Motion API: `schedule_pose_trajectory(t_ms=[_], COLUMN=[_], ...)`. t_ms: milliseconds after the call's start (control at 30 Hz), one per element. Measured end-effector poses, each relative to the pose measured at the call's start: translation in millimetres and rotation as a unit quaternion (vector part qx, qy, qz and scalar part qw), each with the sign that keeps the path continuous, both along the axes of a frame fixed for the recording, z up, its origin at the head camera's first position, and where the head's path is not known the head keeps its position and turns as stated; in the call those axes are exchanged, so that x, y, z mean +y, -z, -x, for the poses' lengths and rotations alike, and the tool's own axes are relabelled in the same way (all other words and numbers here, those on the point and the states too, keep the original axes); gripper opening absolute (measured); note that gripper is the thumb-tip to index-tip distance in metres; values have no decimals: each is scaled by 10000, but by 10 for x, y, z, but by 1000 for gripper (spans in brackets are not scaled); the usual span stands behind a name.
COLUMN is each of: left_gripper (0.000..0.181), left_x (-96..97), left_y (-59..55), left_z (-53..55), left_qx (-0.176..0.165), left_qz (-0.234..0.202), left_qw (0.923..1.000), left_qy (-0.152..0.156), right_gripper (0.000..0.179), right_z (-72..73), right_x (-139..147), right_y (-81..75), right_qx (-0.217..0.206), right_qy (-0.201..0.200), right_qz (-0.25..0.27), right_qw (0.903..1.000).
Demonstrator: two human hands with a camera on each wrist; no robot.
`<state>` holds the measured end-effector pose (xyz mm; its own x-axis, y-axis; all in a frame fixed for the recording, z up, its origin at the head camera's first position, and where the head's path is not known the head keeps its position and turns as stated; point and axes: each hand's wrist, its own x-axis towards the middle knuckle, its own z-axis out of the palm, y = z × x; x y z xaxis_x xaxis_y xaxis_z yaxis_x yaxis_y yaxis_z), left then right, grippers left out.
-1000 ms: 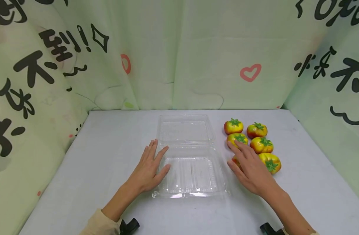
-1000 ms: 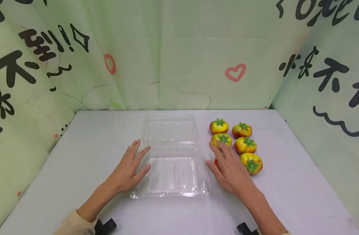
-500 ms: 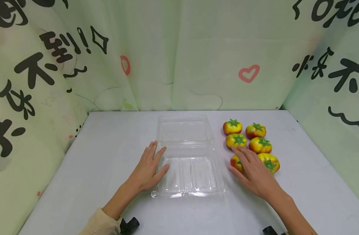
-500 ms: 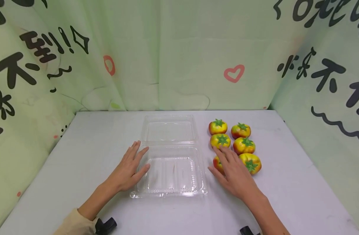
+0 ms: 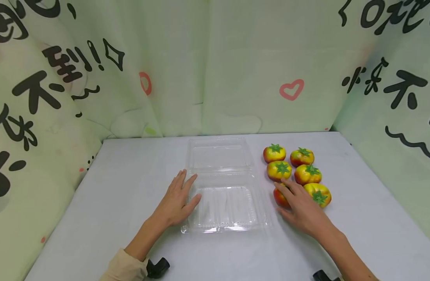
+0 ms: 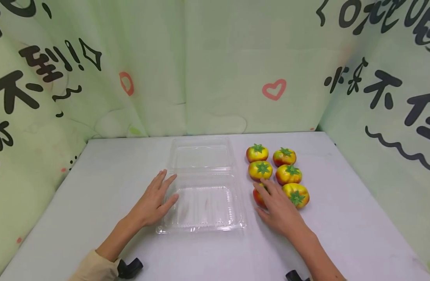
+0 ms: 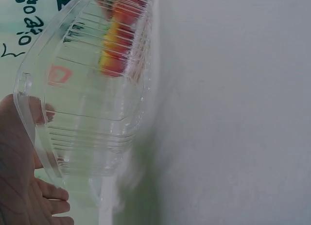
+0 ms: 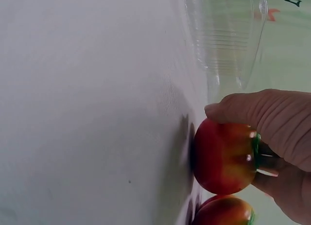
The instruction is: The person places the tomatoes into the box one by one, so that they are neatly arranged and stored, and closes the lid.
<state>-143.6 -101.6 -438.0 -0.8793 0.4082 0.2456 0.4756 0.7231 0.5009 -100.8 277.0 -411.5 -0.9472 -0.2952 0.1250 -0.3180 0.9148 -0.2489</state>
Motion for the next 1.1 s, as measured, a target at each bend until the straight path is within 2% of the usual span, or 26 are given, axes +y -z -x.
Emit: schedule_pose_trajectory(t_ms=[267,500,700,1100], left_gripper=[57,50,52,50], left_x=[-4,-54,-44,-32], left_y=[-10,-32,-15,15], left_z=[104,208,200,178], left_qx=[28,-286,-428,-231], left_qz=[-217,-505,-720,-738], left_qw=[9998,9982,9963,9965], left_qy=[17,-179,-183,-310], right_gripper=[70,68,67,67], right_z=[-4,11,14,11], right_x=[-3,-13,-19,-7], right_y=[0,7,-9,-9], right_qx=[34,74,84,150], right_qy=[36,47,83,7], right_qz=[83,26,46,68], right_qw=[10000,10000,9999,9999])
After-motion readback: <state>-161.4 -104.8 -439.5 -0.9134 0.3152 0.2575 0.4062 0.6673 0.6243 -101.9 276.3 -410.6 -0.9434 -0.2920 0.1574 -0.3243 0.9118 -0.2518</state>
